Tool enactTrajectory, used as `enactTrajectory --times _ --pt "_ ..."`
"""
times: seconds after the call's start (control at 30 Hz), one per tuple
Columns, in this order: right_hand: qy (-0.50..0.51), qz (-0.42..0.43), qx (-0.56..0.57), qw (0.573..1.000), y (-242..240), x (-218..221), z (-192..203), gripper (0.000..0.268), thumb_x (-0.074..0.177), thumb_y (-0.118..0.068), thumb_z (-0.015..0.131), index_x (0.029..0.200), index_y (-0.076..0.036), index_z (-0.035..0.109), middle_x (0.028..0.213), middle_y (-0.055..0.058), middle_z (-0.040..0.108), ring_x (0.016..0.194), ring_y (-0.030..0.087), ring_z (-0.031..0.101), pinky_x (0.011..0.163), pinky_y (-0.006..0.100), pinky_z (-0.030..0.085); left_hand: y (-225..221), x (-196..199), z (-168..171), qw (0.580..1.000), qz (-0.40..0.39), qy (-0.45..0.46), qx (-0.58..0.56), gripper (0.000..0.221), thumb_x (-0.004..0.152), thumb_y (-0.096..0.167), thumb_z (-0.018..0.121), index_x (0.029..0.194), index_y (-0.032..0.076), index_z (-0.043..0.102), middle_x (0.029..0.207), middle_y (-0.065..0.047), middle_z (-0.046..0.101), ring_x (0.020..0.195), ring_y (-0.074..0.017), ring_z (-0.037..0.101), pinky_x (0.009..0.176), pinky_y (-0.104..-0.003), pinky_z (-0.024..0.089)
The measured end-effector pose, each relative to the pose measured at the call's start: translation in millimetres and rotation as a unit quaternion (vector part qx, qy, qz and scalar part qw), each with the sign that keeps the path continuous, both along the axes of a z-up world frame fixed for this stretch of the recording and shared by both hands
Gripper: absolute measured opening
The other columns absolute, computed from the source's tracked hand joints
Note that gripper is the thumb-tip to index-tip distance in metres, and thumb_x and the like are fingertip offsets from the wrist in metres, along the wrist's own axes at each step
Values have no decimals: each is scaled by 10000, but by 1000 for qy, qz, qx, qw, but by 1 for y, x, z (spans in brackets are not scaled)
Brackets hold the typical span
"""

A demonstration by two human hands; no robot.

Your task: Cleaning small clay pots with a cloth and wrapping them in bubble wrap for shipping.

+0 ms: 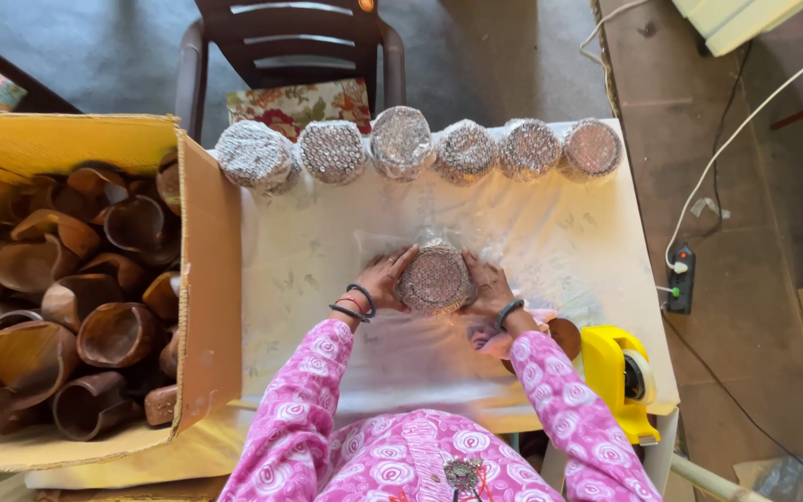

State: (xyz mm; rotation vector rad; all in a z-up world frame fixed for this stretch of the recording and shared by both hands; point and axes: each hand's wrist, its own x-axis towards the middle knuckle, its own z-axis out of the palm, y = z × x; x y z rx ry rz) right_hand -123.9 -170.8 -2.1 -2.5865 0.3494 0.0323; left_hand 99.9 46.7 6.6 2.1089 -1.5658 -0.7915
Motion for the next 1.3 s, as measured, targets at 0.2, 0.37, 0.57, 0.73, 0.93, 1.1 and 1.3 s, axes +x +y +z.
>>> enactTrajectory --times 0.2,0.37,0.57,0.73,0.93,1.1,1.3 --pt "-44 -121 322 938 11 -40 -64 732 988 -648 562 1442 -75 574 1205 116 722 1072 205 679 943 317 525 33 4 -67 921 58 386 -12 894 830 531 749 1521 82 404 1523 -171 519 1387 -274 484 1143 -361 367" --pt "150 -228 297 915 50 -24 -44 766 997 -675 456 915 33 738 688 77 686 677 172 660 621 354 519 35 -7 -114 910 161 377 59 744 931 593 522 1214 -75 685 1128 -221 762 1069 -306 696 926 -431 539" --pt "87 -266 365 888 43 -32 -132 839 989 -793 491 1021 -2 767 814 47 660 729 128 566 608 278 491 45 -9 -159 892 299 322 105 955 1016 751 361 1251 -127 653 1217 -303 701 1182 -369 628 1034 -442 468" --pt "95 -366 422 824 45 -54 -66 813 941 -711 567 1298 20 573 941 42 580 664 212 588 481 341 453 87 -15 -9 859 373 347 50 980 874 792 375 1388 -21 561 1246 -247 660 1069 -372 673 939 -413 488" --pt "47 -280 428 858 74 -94 -43 756 777 -345 867 1400 -66 543 1008 47 736 744 89 614 597 235 495 171 -12 -71 871 385 282 120 973 770 644 748 1412 -50 515 1117 -231 768 907 -274 774 760 -361 595" --pt "-97 -215 436 868 77 -111 -102 664 767 -219 898 1322 -59 570 1084 -4 721 899 27 668 781 200 558 204 -40 -117 852 446 273 4 909 773 562 863 1380 -52 579 1086 -165 777 884 -199 755 747 -313 585" --pt "-137 -370 664 636 93 -94 -73 260 875 -50 789 1028 -101 585 913 5 655 637 92 526 735 327 607 179 -94 -89 661 480 576 -36 598 838 431 823 1243 94 540 1033 -99 744 866 -215 692 740 -376 550"
